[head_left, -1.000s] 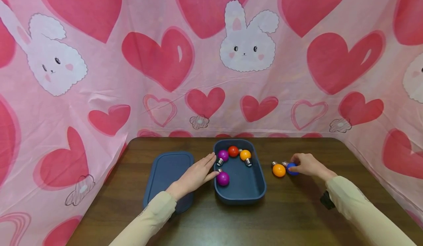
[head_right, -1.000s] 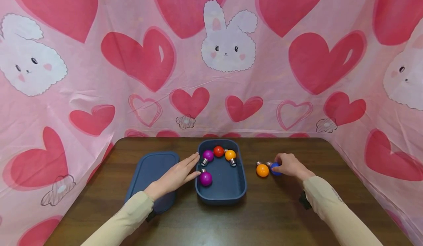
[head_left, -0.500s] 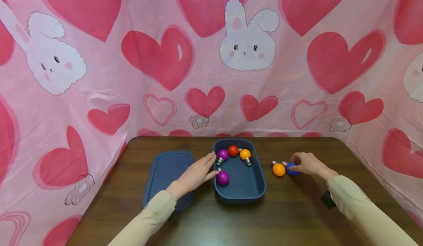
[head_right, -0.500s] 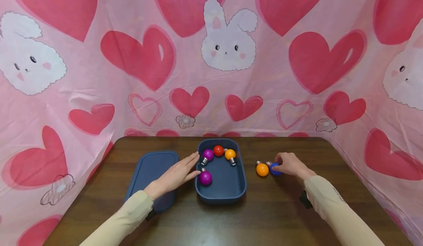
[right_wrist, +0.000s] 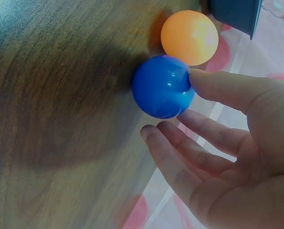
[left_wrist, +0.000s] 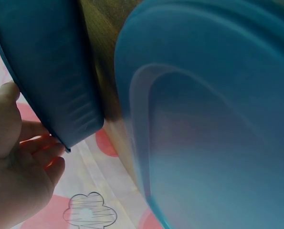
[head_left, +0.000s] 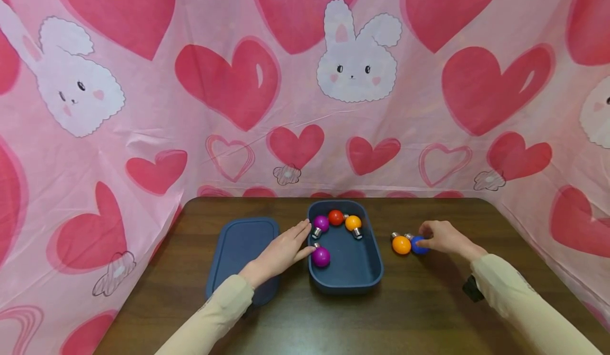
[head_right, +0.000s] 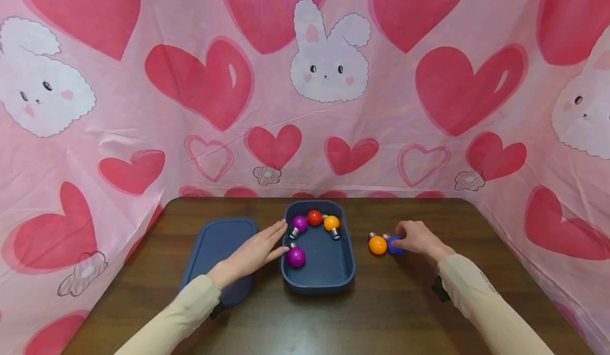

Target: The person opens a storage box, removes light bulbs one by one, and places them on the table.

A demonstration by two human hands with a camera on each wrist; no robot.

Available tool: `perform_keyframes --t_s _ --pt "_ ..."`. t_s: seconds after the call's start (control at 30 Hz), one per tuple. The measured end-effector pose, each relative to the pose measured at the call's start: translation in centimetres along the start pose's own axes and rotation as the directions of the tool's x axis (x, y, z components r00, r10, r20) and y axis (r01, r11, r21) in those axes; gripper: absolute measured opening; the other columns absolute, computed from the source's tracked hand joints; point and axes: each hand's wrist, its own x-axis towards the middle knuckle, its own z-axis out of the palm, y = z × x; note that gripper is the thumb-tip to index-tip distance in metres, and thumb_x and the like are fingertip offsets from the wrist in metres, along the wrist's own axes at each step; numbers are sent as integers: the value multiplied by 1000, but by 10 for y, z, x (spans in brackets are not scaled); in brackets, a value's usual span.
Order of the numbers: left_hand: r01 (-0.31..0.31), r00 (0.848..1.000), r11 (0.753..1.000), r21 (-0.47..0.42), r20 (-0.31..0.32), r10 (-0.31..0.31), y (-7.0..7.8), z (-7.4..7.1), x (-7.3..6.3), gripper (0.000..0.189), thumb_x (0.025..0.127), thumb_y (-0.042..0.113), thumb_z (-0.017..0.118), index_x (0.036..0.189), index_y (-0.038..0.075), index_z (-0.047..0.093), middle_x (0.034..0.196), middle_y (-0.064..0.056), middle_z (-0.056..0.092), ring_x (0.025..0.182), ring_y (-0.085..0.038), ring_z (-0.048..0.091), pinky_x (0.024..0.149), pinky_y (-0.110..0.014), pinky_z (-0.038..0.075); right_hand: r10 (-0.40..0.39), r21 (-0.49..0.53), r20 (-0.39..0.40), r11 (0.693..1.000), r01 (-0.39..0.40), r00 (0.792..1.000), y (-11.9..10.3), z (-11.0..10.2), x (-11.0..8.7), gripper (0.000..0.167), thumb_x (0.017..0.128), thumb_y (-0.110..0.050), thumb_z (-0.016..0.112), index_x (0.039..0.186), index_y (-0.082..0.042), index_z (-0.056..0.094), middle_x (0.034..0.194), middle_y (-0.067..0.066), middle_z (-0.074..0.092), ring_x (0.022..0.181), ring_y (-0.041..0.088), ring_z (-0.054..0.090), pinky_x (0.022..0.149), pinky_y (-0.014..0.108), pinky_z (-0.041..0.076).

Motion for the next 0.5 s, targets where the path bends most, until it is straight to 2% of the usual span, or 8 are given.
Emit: perform_keyframes --t_s 0.2,0.5 --pt "-13 999 1000 11 -29 13 1 0 -1 65 99 41 57 148 1 44 154 -16 45 140 -33 49 111 -46 45 17 8 22 1000 -17 1000 -2 -1 -1 36 84 -18 76 104 9 64 96 20 68 82 25 61 78 46 60" --pt "-29 998 999 20 -50 30 0 0 -1 65 99 41 58 147 0 45 153 -17 46 138 -33 50 110 -45 47 -4 -2 -2 1000 4 1000 -1 1 -1 34 83 -17 77 101 9 64 93 18 69 81 25 62 78 46 59"
